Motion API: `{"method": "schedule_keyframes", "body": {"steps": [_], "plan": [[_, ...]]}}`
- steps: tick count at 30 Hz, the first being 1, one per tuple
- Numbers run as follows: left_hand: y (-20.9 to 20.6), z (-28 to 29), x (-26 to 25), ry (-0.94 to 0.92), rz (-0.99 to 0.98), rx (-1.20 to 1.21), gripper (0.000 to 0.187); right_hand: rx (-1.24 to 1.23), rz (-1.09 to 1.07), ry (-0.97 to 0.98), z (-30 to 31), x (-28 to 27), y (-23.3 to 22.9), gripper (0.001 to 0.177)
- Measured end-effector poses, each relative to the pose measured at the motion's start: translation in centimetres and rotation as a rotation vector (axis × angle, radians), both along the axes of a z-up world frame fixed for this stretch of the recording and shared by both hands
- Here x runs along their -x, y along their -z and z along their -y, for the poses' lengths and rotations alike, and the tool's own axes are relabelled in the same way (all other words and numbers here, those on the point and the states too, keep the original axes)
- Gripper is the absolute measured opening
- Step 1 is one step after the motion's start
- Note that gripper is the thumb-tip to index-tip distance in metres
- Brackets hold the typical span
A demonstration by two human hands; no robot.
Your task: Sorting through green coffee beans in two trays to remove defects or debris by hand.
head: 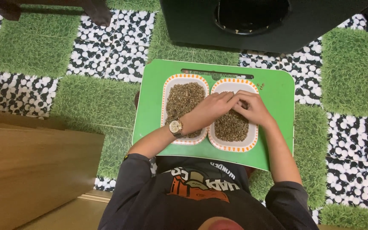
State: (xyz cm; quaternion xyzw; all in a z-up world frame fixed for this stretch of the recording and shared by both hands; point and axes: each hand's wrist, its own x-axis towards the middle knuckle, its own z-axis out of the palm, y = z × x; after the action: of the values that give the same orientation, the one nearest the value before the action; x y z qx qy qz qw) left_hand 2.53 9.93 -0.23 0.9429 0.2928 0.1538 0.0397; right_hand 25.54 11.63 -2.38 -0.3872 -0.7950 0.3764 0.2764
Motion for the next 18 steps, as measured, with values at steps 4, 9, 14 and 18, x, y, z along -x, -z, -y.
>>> {"method": "schedule_keyframes", "body": {"steps": [4, 9, 14, 18], "plan": [[-1.1, 0.6, -0.3, -0.016, 0.03, -0.058, 0.072, 0.035, -0.151, -0.053, 0.2, 0.8, -0.2, 0.004], [-1.1, 0.9, -0.7, -0.058, 0.038, -0.188, 0.071, 0.107, -0.3, -0.078, 0.4, 1.9, -1.4, 0.017], [-1.7, 0.8, -0.8, -0.078, 0.029, -0.273, 0.056, 0.144, -0.274, -0.075, 0.2, 0.9, 1.6, 0.016], [-2.0, -0.1, -0.2, -0.071, 0.062, 0.051, 0.028, 0.174, -0.199, -0.059, 0.6, 0.7, 0.2, 0.009]]}}
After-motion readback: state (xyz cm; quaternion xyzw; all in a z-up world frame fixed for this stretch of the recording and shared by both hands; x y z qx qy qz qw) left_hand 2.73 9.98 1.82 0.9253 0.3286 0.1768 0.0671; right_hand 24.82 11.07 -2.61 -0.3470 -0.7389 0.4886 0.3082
